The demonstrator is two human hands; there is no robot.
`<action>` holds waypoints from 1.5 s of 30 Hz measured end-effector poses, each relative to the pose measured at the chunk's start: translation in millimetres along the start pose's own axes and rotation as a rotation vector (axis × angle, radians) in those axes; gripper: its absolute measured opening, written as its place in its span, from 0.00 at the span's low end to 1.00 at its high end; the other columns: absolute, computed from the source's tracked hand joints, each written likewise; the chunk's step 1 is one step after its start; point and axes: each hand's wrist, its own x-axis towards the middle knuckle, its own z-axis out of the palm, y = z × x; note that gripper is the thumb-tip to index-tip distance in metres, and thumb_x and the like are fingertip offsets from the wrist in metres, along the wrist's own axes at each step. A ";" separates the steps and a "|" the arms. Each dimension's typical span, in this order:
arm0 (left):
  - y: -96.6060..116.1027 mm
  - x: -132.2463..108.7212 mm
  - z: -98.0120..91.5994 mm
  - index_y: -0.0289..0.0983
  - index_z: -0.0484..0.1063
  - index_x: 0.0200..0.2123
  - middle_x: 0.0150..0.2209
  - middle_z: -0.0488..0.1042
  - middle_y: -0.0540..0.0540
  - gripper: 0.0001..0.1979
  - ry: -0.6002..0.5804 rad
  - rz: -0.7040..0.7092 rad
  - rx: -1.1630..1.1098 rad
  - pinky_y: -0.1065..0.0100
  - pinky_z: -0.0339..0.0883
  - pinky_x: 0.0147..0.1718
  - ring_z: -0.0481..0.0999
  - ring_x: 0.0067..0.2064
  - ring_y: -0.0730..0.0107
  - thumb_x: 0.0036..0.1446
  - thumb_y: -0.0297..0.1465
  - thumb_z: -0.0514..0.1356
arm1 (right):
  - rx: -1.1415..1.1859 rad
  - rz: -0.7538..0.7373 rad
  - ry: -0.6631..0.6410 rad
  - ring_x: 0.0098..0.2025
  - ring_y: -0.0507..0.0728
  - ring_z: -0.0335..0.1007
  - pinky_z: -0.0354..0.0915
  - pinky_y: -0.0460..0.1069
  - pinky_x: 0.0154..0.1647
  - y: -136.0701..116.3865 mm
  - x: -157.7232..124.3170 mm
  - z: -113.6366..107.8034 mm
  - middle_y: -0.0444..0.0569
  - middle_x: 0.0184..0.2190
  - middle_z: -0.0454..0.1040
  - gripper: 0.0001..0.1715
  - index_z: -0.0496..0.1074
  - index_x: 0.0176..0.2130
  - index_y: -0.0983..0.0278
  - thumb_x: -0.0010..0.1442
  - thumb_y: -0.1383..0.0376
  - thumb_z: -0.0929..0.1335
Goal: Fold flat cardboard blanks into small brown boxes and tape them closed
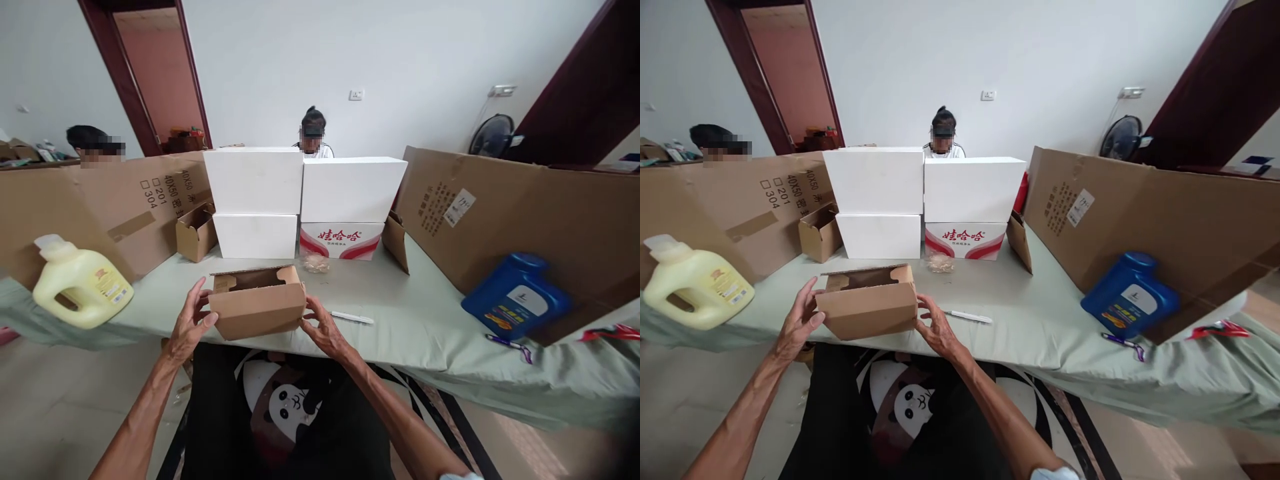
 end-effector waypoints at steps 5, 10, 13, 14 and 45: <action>15.9 1.4 -9.2 0.45 0.70 0.67 0.75 0.59 0.37 0.38 -0.142 0.101 0.225 0.47 0.75 0.63 0.67 0.72 0.38 0.58 0.54 0.69 | -0.051 -0.022 0.029 0.60 0.63 0.77 0.77 0.58 0.56 1.1 -12.9 9.7 0.56 0.62 0.76 0.30 0.67 0.69 0.54 0.71 0.57 0.70; 26.7 18.2 -9.3 0.41 0.75 0.58 0.80 0.53 0.35 0.32 -0.177 0.126 0.265 0.43 0.71 0.68 0.59 0.78 0.33 0.58 0.54 0.69 | -0.124 -0.038 0.012 0.58 0.62 0.78 0.77 0.57 0.53 -11.9 -8.3 6.5 0.56 0.60 0.77 0.30 0.67 0.68 0.55 0.70 0.57 0.70; 34.2 28.6 -8.3 0.41 0.76 0.48 0.78 0.57 0.34 0.26 -0.198 0.154 0.313 0.41 0.69 0.69 0.57 0.78 0.33 0.59 0.55 0.67 | -0.197 -0.066 0.016 0.57 0.62 0.78 0.78 0.57 0.51 -21.5 -6.5 1.0 0.56 0.60 0.76 0.31 0.65 0.69 0.55 0.70 0.58 0.70; 36.5 31.3 -8.1 0.41 0.76 0.46 0.77 0.58 0.34 0.24 -0.210 0.166 0.331 0.41 0.69 0.69 0.58 0.78 0.34 0.61 0.55 0.66 | -0.223 -0.082 0.028 0.56 0.62 0.78 0.78 0.57 0.51 -25.1 -5.4 -1.1 0.57 0.62 0.75 0.32 0.64 0.69 0.55 0.70 0.58 0.70; 62.6 -56.8 -6.6 0.39 0.66 0.74 0.74 0.70 0.35 0.34 -0.394 0.827 0.863 0.42 0.70 0.70 0.68 0.71 0.38 0.69 0.37 0.67 | -0.656 -0.475 0.129 0.64 0.70 0.72 0.73 0.66 0.62 -121.7 -33.9 -14.8 0.61 0.64 0.73 0.31 0.69 0.68 0.53 0.70 0.61 0.75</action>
